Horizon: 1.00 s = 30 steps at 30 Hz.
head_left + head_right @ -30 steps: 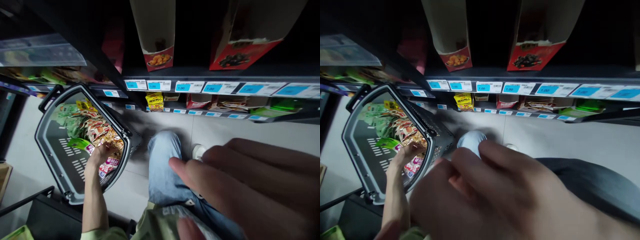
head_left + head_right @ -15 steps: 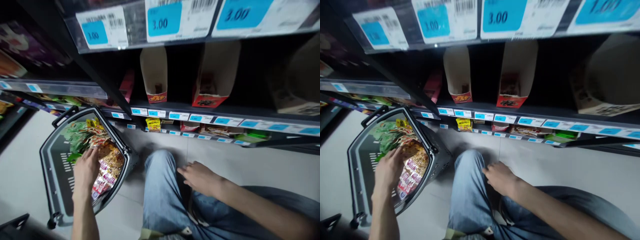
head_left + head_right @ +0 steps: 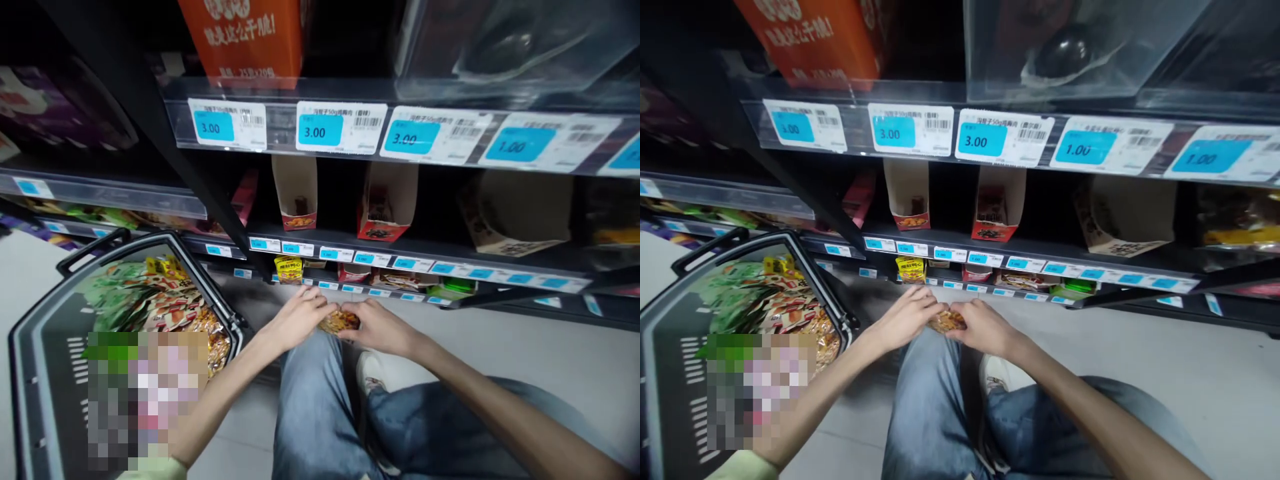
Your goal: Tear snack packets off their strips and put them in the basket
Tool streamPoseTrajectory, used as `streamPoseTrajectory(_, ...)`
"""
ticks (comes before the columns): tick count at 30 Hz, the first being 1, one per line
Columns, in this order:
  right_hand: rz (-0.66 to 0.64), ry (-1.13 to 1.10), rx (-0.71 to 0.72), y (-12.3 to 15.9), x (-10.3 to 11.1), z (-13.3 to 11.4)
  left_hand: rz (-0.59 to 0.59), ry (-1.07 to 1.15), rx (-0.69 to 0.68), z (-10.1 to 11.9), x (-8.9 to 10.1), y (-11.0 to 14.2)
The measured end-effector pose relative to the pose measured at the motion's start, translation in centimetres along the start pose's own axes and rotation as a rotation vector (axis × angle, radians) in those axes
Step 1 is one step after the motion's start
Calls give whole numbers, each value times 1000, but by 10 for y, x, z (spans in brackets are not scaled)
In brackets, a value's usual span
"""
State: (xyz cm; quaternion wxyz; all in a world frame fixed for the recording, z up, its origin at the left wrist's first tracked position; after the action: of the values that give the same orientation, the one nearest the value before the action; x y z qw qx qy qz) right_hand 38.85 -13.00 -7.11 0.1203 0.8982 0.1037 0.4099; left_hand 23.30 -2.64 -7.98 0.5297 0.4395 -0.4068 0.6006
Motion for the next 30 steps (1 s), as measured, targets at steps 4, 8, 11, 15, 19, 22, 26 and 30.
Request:
streamPoseTrajectory(4,112,-59,-81,-3,-26,35,152,117,59,-9,-32,-12)
streamPoseTrajectory(8,307,-449,-225,10,-52,66,276,-110,175,-19,-36,-8)
streamPoseTrajectory(11,397,-919,-333,19,-65,70,269,-230,246,-26,-39,-8)
streamPoseTrajectory(15,421,-1295,-378,17,-69,47,198,-311,64,-23,-46,-12)
streamPoseTrajectory(19,391,-1389,-276,6,-63,25,213,-235,83,-17,-45,-11)
streamPoseTrajectory(22,369,-1381,-225,2,-60,24,310,-38,245,-16,-40,-6)
streamPoseTrajectory(26,334,-1377,-244,3,-62,29,479,364,345,-17,-29,-3)
streamPoseTrajectory(30,263,-1303,-257,4,-63,31,488,831,426,-18,-25,-8)
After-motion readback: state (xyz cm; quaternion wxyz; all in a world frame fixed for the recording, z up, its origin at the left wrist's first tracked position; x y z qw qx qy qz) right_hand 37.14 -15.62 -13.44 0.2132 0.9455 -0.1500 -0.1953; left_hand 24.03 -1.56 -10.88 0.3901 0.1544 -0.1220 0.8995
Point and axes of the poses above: each hand's wrist, its own y-axis away from the middle knuckle, its own x-axis out of the back of the hand, z = x × y, the point moved 2 cm from there along -y, towards the middle knuckle
